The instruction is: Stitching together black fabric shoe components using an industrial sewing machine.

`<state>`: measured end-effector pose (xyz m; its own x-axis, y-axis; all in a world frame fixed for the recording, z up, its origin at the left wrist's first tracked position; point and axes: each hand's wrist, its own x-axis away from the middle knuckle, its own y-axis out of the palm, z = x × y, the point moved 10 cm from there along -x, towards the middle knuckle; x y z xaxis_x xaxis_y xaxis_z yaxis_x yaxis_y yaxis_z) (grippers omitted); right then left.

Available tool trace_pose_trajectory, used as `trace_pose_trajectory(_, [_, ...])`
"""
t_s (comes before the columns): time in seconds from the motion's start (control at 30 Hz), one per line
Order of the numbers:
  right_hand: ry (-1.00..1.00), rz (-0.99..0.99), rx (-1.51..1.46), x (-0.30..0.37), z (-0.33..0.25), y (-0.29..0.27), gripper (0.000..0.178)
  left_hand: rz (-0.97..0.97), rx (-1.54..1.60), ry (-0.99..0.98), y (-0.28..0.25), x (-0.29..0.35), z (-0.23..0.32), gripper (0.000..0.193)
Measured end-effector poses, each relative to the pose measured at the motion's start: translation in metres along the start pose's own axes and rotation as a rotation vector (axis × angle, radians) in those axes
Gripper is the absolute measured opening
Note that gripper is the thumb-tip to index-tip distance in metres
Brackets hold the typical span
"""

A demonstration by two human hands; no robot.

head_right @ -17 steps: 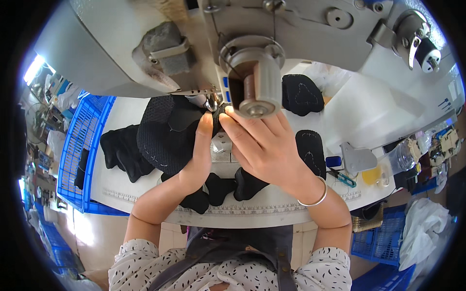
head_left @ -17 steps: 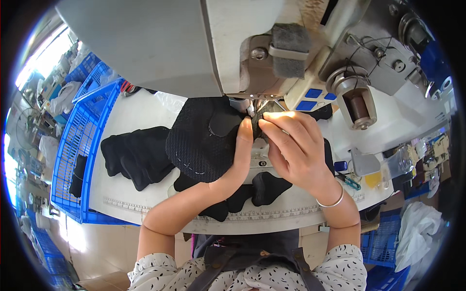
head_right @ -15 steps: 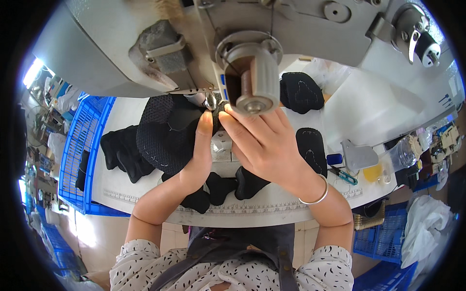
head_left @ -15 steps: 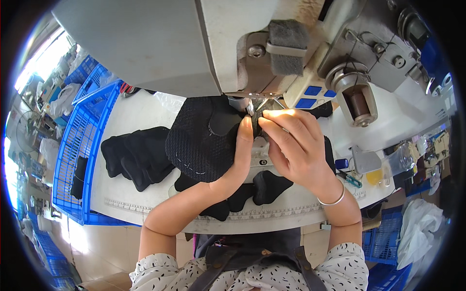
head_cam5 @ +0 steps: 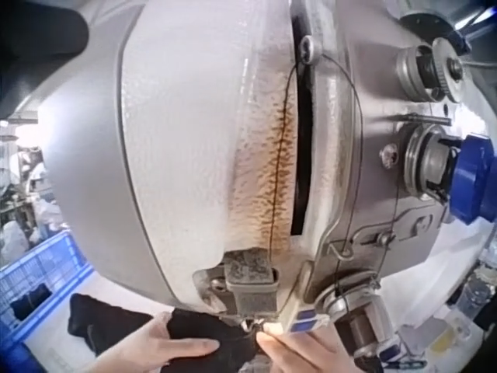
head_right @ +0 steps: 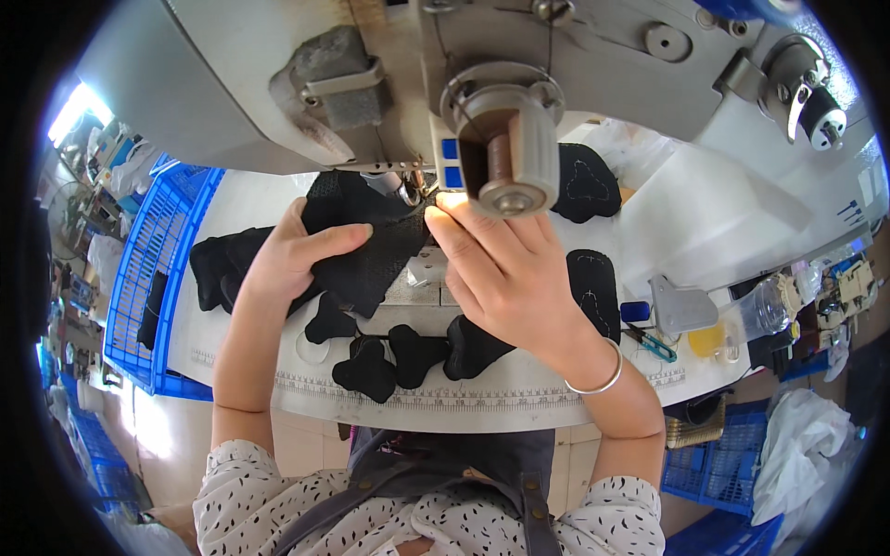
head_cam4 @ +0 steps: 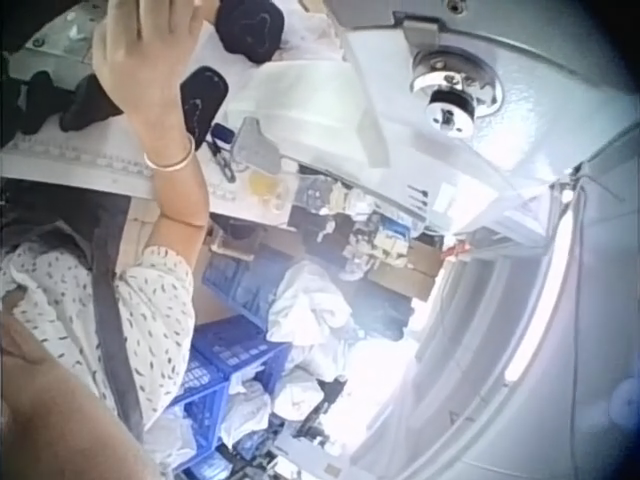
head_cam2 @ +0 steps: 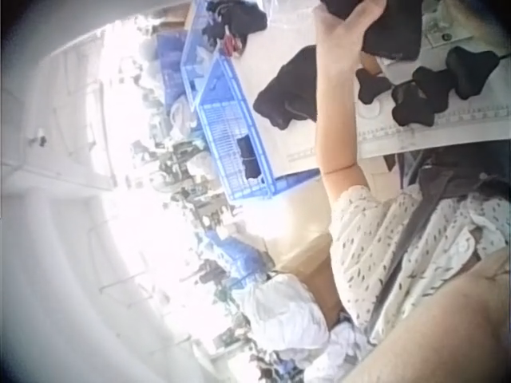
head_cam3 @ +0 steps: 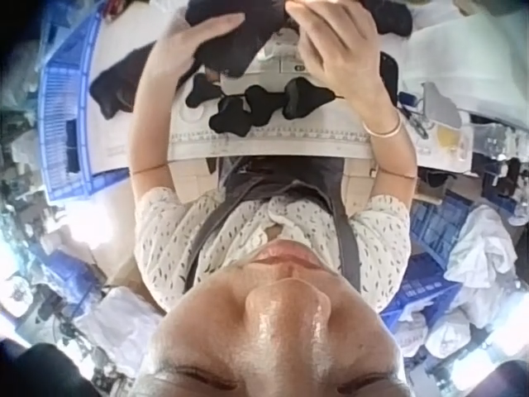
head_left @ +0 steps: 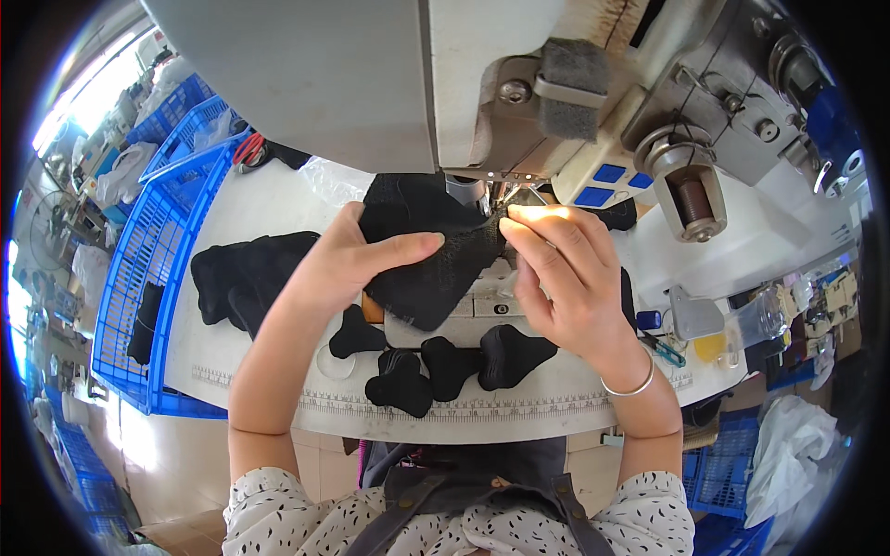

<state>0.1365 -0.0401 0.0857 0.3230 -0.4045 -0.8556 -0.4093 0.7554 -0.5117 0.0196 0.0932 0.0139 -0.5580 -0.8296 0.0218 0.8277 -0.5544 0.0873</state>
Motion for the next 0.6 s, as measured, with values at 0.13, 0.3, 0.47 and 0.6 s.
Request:
trace_pose_trajectory(0.13, [0.014,-0.047,0.014,0.0,-0.005,0.0,0.035,0.028,0.1,-0.01,0.004,0.011,-0.004,0.046])
trace_pose_trajectory(0.3, [0.039,-0.08,0.029,0.002,-0.006,0.003,0.034,-0.08,0.084,0.008,0.01,0.009,0.004,0.04])
trace_pose_trajectory(0.47, [0.05,-0.082,0.04,0.001,-0.004,0.004,0.036,-0.103,0.147,0.026,0.016,0.012,0.001,0.039])
trace_pose_trajectory(0.6, [0.042,-0.075,0.035,0.002,-0.002,0.001,0.037,-0.139,0.233,0.027,0.029,0.016,-0.004,0.037])
